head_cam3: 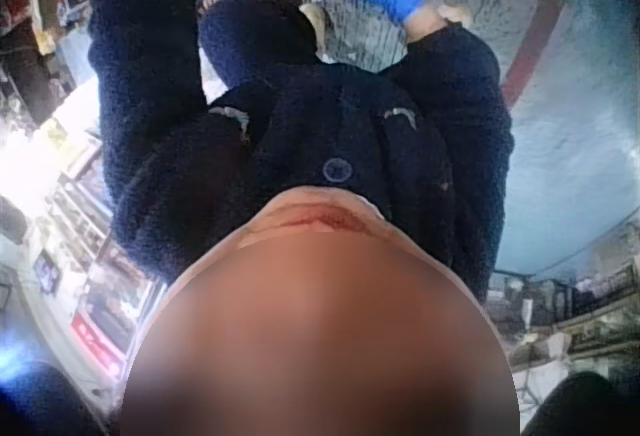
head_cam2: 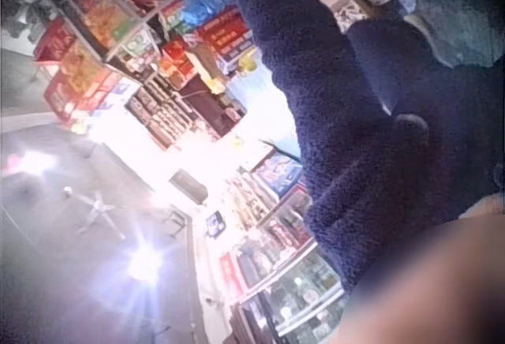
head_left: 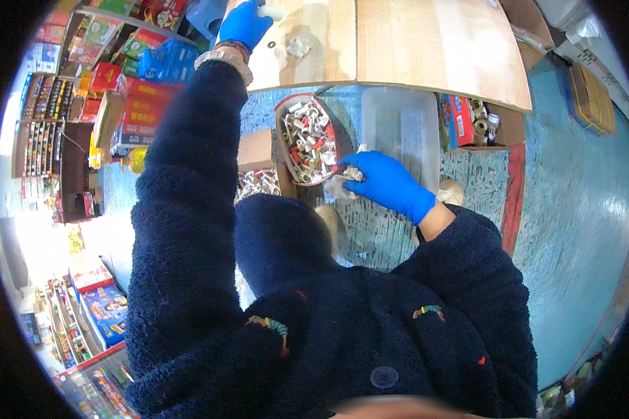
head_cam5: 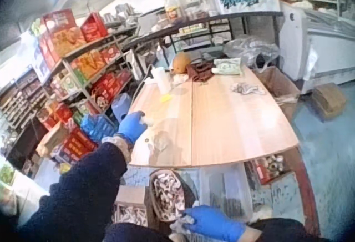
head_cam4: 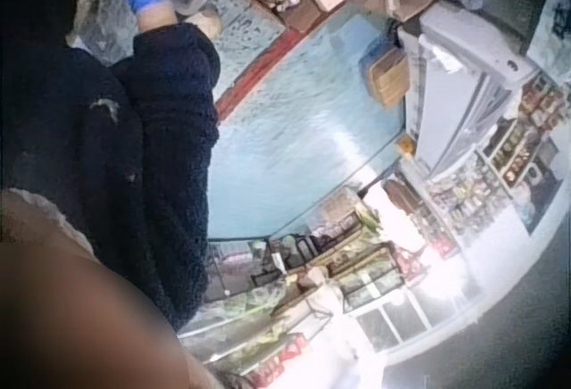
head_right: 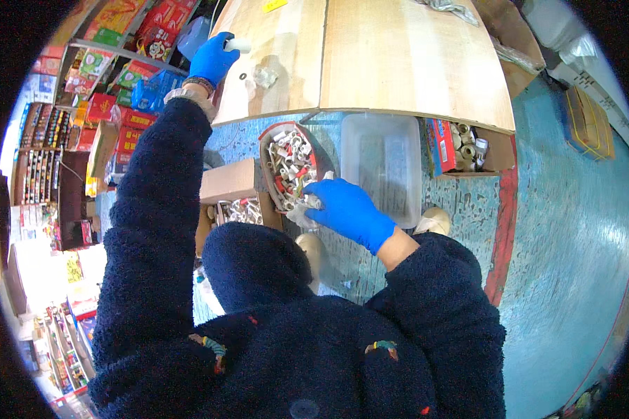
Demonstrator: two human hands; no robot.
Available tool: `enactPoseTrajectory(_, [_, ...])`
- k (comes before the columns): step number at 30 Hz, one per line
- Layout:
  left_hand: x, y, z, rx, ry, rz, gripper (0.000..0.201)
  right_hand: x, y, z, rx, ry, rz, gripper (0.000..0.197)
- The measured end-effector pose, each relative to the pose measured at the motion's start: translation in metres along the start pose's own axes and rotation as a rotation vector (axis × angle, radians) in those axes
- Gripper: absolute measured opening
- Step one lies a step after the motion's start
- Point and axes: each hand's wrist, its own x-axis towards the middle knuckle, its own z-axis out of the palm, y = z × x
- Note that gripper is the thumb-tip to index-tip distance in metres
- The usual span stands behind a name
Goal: The person wipes small white plastic pipe fittings with a white cloth, handling them one at a time from a bin and placing them into a clear plastic container. The person repeats this process for several fittings throughout the clip.
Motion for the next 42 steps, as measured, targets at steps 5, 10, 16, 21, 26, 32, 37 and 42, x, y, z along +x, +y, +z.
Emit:
enactPoseTrajectory(5, [0.015, 0.003, 0.023, 0.150, -0.074, 0.074, 0.037, -0.009, 0.007, 0.001, -0.064, 0.125, -0.064, 0.039])
enactPoseTrajectory(10, [0.021, -0.005, 0.034, 0.010, -0.057, 0.154, 0.045, -0.012, 0.009, 0.003, -0.048, 0.108, -0.054, 0.039])
enactPoseTrajectory(16, [0.012, 0.002, 0.013, -0.149, 0.059, 0.109, 0.037, -0.017, 0.002, 0.002, -0.005, 0.086, -0.044, 0.039])
enactPoseTrajectory(21, [-0.031, 0.037, 0.000, -0.224, -0.007, 0.149, 0.027, -0.014, -0.001, 0.006, 0.038, 0.096, -0.034, 0.032])
enactPoseTrajectory(26, [-0.052, 0.055, 0.002, -0.149, -0.141, 0.165, 0.031, -0.008, 0.002, 0.008, 0.018, 0.148, -0.084, 0.033])
enactPoseTrajectory(32, [-0.103, 0.069, -0.015, -1.635, -0.216, -0.257, 0.029, 0.003, 0.002, -0.008, 0.359, 0.343, -0.045, 0.027])
enactPoseTrajectory(37, [-0.190, 0.103, -0.026, -2.378, -0.482, -0.549, 0.029, 0.008, 0.002, -0.031, 0.889, 0.562, 0.064, 0.031])
enactPoseTrajectory(42, [-0.226, 0.137, -0.025, -2.370, -0.405, -0.633, 0.028, 0.011, 0.005, -0.044, 1.184, 0.697, -0.124, 0.038])
